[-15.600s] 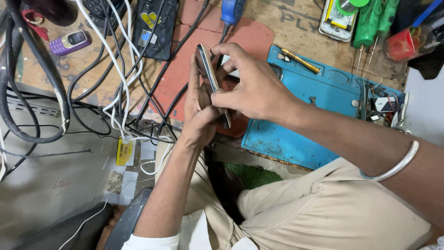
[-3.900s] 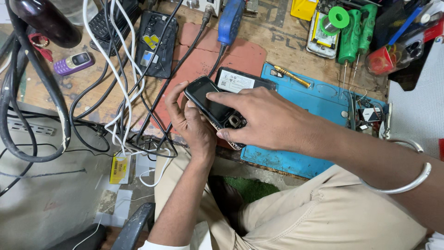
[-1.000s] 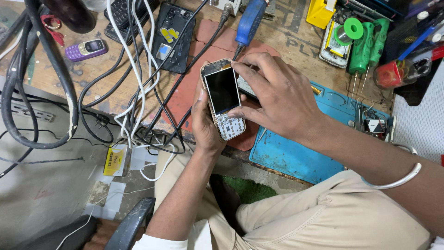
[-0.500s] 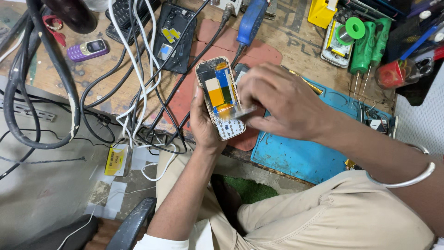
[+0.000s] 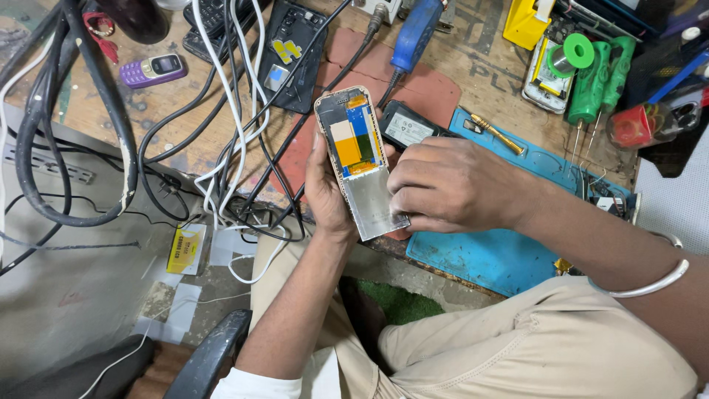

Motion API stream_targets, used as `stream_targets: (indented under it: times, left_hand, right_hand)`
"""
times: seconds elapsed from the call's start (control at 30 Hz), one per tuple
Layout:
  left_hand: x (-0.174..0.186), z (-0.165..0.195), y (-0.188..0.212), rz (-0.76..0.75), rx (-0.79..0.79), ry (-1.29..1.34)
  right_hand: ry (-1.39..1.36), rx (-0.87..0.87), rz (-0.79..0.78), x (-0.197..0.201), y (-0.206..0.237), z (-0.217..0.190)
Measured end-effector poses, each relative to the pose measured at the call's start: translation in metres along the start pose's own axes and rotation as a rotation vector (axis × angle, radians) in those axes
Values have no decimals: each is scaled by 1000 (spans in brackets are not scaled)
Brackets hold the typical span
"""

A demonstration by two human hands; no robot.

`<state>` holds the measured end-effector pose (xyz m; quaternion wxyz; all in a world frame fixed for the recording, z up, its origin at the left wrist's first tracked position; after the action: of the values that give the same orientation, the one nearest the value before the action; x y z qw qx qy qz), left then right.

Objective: The person disassembles a keypad mobile phone at a repair workbench. They remove the back cover and battery, test the phone with a charging cable, then use a screwdriver to unscrew the rear panel and pry the housing open, lifting the internal board assembly out of the case.

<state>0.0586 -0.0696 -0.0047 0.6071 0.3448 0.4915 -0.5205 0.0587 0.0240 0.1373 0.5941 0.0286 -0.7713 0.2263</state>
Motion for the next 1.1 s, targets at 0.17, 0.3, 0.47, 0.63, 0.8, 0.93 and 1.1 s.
stream_targets:
  times: [0.17, 0.3, 0.47, 0.63, 0.8, 0.93, 1.1]
  left_hand:
    - [2, -2, 0, 21, 13, 33]
    - [3, -2, 0, 26, 12, 21]
    - [4, -4, 0, -10, 47, 97]
    - [3, -3, -1, -21, 29, 79]
    - [5, 1, 1, 20, 2, 13]
    - [9, 1, 2, 52, -45, 31]
    - [8, 7, 2, 25, -130, 29]
  right_hand:
    - [-31, -6, -55, -4, 2, 1]
    - [-60, -70, -98, -11, 4, 6]
    - [-43, -111, -148, -17, 6, 10]
    - [-39, -159, -74, -6, 9, 14]
    - [-222, -738, -70, -21, 37, 50]
    - [-733, -1113, -58, -66, 62, 63]
    - [-1185, -1135, 19, -94, 65, 56]
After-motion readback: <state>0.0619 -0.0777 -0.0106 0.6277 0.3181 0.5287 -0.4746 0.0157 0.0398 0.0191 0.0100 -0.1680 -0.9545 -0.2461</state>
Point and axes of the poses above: each hand's wrist, its own y-axis away from the middle knuckle, its own x-axis out of the back of the hand, z = x × y, the point moved 8 cm from there along -y, towards the middle knuckle, and after that the axes turned 8 degrees about x, right-handed, at the moved point
